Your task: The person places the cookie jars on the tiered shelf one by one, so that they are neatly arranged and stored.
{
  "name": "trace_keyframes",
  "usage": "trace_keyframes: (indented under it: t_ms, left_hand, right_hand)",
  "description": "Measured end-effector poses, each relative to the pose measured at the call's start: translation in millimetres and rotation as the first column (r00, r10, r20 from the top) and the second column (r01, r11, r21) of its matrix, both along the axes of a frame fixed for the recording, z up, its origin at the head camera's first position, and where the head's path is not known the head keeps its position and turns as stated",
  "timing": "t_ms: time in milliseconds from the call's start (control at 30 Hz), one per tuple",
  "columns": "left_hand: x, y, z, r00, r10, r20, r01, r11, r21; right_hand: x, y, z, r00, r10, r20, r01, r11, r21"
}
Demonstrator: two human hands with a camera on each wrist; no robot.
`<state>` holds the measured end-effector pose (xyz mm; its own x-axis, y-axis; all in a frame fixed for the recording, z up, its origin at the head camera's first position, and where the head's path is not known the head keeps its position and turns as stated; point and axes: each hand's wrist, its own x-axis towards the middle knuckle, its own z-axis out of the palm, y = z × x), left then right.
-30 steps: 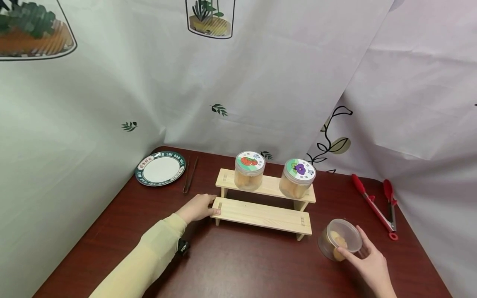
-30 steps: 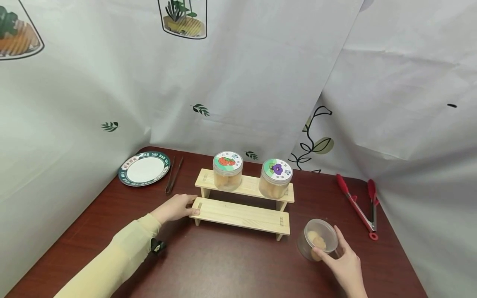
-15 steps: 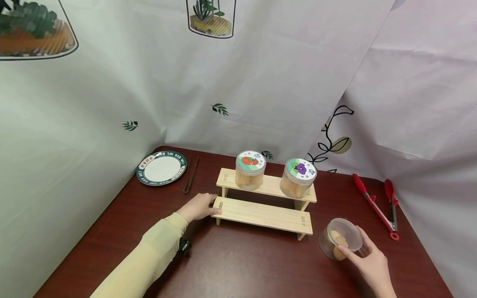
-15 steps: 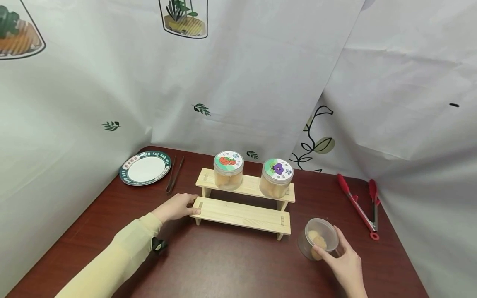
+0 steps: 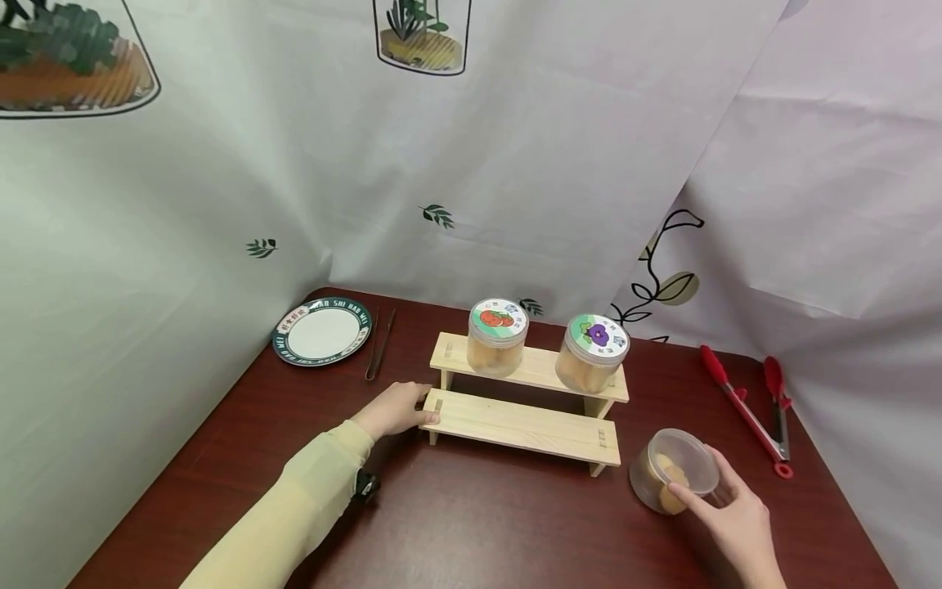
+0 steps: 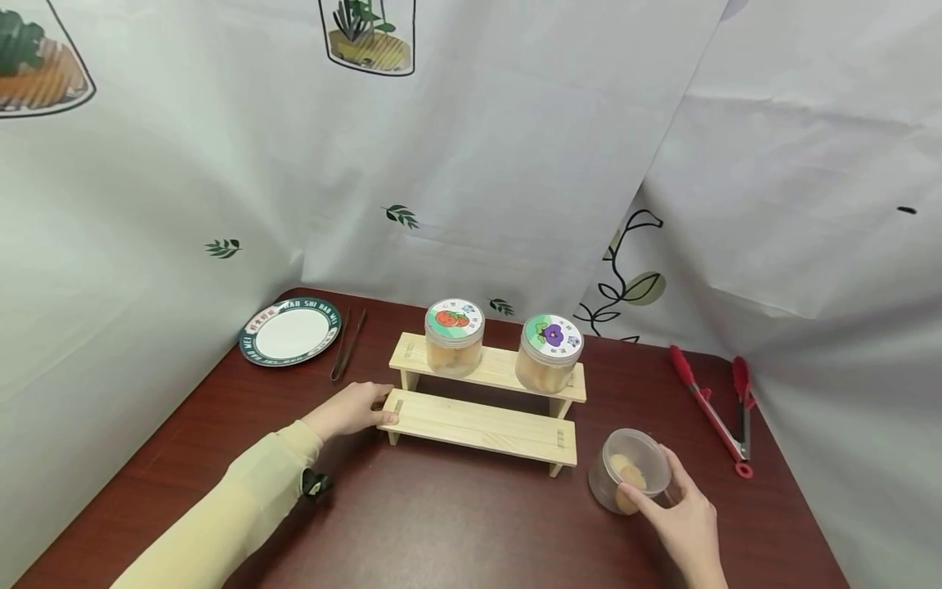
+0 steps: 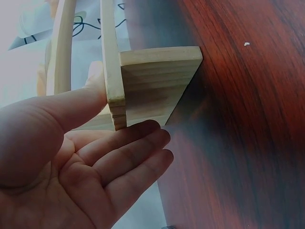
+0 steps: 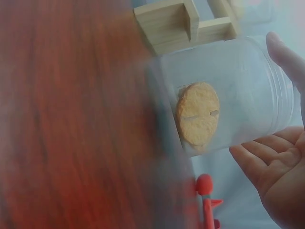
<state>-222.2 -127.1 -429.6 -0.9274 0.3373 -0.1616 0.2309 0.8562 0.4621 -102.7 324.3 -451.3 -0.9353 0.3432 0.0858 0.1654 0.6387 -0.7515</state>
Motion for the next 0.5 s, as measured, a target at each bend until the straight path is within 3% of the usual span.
trace_keyframes:
  t_ms: [500]
  left_hand:
    - [2.1,1.0,1.0,1.000,0.002,-0.014,-0.002,1.000,0.002]
  right_hand:
    - [3.9,-16.2,29.2,0.996,0.022,-0.087,-0.021,1.000,0.011]
